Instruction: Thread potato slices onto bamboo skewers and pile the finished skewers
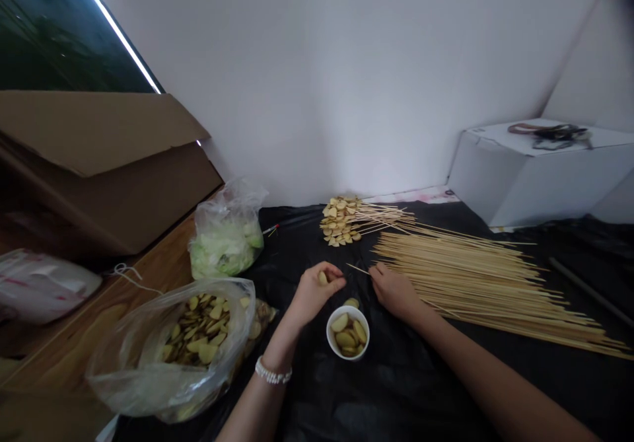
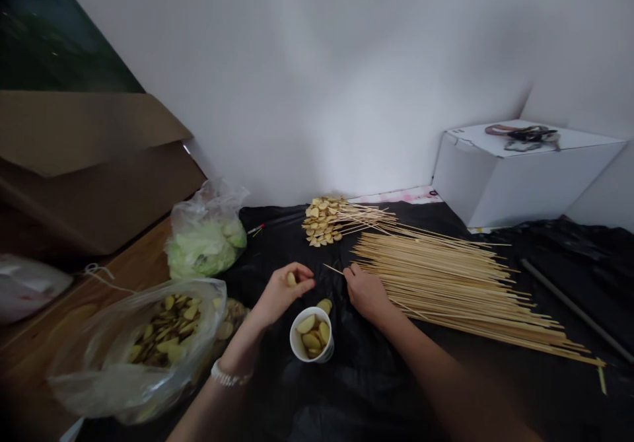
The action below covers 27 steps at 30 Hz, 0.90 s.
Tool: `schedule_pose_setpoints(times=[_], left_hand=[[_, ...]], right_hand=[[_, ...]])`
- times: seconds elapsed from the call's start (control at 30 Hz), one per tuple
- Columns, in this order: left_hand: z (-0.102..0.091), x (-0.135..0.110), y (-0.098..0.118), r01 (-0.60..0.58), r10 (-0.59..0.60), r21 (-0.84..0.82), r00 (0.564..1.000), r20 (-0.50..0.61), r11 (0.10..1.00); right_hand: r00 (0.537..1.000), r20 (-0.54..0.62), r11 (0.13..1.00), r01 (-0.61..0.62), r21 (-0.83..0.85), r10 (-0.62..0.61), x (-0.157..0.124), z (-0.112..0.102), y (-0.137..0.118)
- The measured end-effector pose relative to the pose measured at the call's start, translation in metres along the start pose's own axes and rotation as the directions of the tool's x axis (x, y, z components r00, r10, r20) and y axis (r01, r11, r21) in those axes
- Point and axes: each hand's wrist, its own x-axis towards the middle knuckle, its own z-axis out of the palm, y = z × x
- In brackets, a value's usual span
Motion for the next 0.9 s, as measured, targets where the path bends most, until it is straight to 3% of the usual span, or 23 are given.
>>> schedule_pose_setpoints(times=[0.07,0.13,0.33,0.47,0.6,0.73,0.83,0.9], left_hand=[[0.001,0.009,-0.014,0.062,-0.08,0.081,0.969,0.233,0.995],[0.005,0.013,-0.025,0.082,-0.129,0.146,0.926,0.355,0.986],[0.012,0.016,-0.04,-0.135,-0.024,0.393,0.927,0.373,0.91],[0.011,0.017,-0.038,-0.184,-0.01,0.48,0.928,0.373,0.858],[0.011,0.015,-0.034,-0.176,-0.024,0.459,0.918,0.397,0.871],[0.005,0.016,-0.033,-0.051,-0.101,0.388,0.927,0.36,0.92],[-0.002,0.026,-0.03,0.097,-0.138,0.133,0.927,0.348,0.986],[-0.004,0.035,-0.029,0.166,-0.133,-0.108,0.956,0.261,0.98]], right_hand=[[1.0,0.007,1.0,-0.004,0.002,0.004,0.0,-0.001,-0.001],[1.0,0.016,1.0,-0.005,0.009,0.005,0.0,-0.003,-0.001],[1.0,0.021,1.0,-0.007,0.029,0.006,0.001,-0.004,-0.001],[1.0,0.02,1.0,-0.002,0.029,0.001,0.002,-0.003,-0.001],[0.999,0.036,0.999,-0.011,0.037,0.009,0.002,-0.003,-0.001],[0.999,0.036,0.999,-0.011,0.036,0.009,0.002,-0.005,-0.001],[1.0,0.026,1.0,-0.011,0.029,0.01,0.002,-0.004,-0.002],[1.0,0.021,1.0,-0.008,0.025,0.007,0.002,-0.003,-0.002]])
